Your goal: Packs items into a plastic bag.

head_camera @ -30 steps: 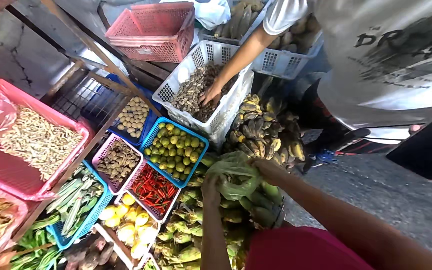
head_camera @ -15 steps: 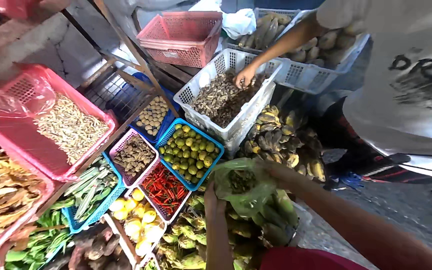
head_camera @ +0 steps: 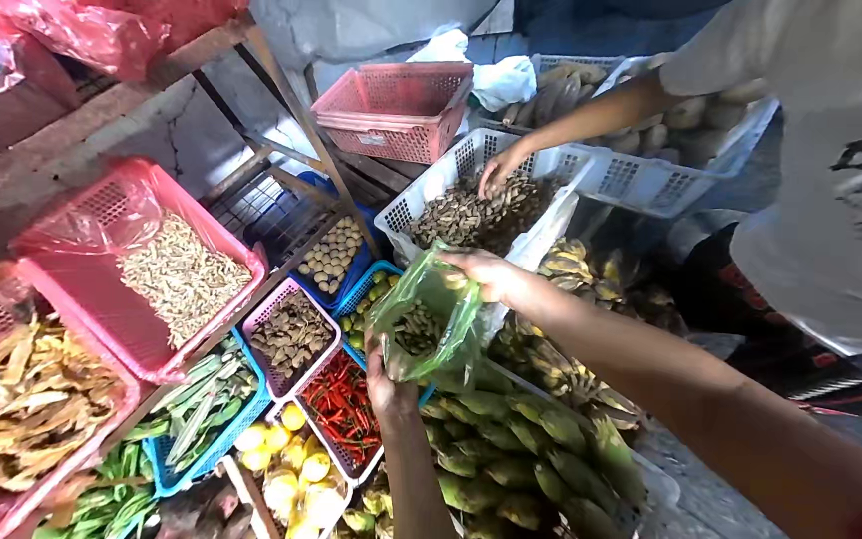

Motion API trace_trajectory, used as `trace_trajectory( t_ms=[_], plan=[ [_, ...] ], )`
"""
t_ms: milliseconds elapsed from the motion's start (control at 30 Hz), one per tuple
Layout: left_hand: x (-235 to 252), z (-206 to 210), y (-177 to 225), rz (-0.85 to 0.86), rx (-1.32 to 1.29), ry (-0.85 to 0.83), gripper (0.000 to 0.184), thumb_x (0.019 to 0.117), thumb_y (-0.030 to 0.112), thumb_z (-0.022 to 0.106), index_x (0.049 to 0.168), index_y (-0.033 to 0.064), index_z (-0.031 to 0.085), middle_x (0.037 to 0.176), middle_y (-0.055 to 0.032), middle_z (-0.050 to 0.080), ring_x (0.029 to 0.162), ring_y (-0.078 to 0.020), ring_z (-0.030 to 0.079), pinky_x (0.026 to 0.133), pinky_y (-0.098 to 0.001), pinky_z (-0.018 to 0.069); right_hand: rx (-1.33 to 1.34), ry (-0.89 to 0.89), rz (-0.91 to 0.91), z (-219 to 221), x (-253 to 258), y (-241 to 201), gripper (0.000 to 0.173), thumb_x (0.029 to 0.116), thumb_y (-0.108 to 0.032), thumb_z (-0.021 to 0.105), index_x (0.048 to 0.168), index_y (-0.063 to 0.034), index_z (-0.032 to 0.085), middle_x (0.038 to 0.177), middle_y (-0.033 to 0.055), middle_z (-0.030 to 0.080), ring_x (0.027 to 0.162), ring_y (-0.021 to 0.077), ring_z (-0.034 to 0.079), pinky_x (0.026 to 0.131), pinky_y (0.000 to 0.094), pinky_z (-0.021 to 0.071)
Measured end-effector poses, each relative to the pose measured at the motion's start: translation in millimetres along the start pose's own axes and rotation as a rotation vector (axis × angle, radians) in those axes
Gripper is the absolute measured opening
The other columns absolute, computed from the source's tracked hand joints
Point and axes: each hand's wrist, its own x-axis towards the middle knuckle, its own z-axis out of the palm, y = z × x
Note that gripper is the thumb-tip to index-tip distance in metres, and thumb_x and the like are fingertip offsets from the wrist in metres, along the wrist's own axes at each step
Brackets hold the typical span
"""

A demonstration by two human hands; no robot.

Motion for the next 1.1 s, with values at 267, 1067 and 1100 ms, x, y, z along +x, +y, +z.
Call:
trace_trajectory(
  t_ms=[267,1067,1100],
  plan=[
    [34,-46,-45,-0.094,0.67,0.197,0.058,0.1065,0.007,0.045,0.161,0.0127,0.027,0.153,-0.0172,0.045,0.111,-0.0195,0.059,0.087,-0.0355,0.0529,-0.473,0.276,-0.073,-32,89,32,0.044,0.1045,-0.034,0.06,0.138,-0.0054,0.057,0.113,0.0157,0.064,0.088,0.0203,0.059,0.083,0.0386,0.0506],
    [109,-4,25,-0.107,2.12,-0.179,0.043,0.1034,0.017,0.057,0.144,0.0036,0.056,0.146,-0.0259,0.053,0.135,-0.0426,0.052,0.112,-0.0575,0.0413,-1.699,-0.082,-0.281,-18,-1,69,0.045,0.1012,-0.035,0.061,0.135,-0.0042,0.065,0.139,0.0228,0.061,0.142,0.0452,0.042,0.12,0.066,0.0189],
    [107,-4,33,-0.123,2.038,-0.207,0.042,0.1024,0.02,0.06,0.142,0.0063,0.059,0.149,-0.023,0.051,0.139,-0.0395,0.049,0.115,-0.0551,0.0392,-1.651,-0.054,-0.314,-18,-8,66,0.047,0.1017,-0.034,0.06,0.14,-0.0068,0.061,0.144,0.0222,0.056,0.143,0.0453,0.039,0.119,0.0665,0.0197]
  ],
)
